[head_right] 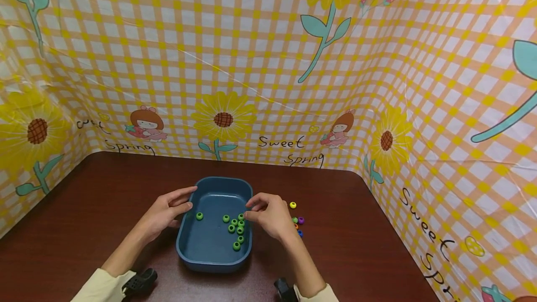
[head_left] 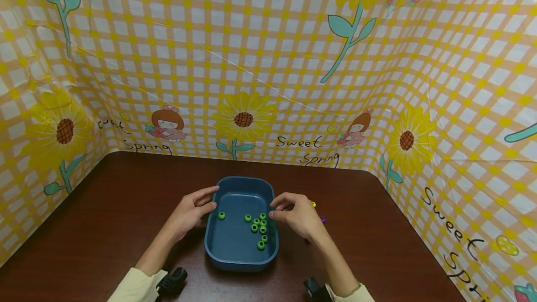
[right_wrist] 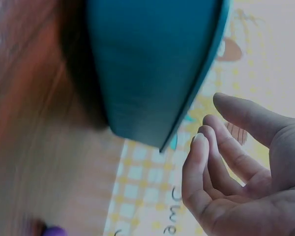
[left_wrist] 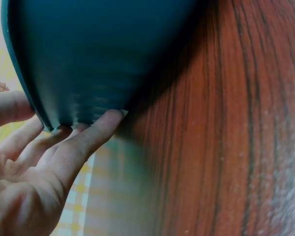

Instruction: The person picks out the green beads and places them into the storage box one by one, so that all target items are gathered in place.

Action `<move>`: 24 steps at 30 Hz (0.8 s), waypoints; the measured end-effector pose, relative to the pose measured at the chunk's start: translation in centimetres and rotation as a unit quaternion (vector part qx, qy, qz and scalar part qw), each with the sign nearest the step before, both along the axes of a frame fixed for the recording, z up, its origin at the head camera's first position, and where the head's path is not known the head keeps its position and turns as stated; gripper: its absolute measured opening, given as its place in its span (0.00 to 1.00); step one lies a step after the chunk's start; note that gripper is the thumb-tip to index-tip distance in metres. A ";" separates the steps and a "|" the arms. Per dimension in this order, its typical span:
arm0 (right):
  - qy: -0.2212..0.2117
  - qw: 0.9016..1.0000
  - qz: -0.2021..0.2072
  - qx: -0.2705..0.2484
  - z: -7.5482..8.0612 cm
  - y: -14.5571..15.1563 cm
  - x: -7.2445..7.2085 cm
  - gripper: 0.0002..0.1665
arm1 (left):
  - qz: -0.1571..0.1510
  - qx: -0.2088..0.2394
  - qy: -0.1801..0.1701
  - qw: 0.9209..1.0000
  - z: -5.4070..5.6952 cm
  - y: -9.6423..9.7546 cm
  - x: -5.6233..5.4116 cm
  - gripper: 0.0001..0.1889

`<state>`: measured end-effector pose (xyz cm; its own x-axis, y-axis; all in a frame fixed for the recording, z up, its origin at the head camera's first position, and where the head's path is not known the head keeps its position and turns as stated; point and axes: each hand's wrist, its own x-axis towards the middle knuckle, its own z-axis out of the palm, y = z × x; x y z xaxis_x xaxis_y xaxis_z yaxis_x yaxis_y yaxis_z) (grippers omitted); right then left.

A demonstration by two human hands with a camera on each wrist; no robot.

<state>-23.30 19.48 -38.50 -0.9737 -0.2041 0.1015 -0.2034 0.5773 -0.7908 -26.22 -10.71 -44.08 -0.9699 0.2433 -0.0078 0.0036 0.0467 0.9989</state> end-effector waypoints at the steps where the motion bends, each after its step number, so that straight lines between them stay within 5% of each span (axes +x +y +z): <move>1: -0.004 1.000 -0.007 -0.003 0.1 0.3 -0.1 0.12 | 0.000 0.001 -0.001 1.000 0.0 0.0 0.0 0.28; 12: -0.033 0.996 -0.076 -0.032 0.0 4.6 -1.5 0.14 | 0.005 -0.006 -0.002 1.000 0.0 0.0 0.1 0.28; 24: -0.054 0.993 -0.097 0.036 -1.1 8.1 -2.4 0.18 | 0.006 0.002 -0.001 1.000 -0.1 0.1 0.0 0.28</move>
<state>-25.73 27.62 -39.56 -0.9998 -0.0138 -0.0143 0.0018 0.6539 -0.7566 -26.21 -10.61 -44.18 -0.9729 0.2309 -0.0086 0.0011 0.0421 0.9991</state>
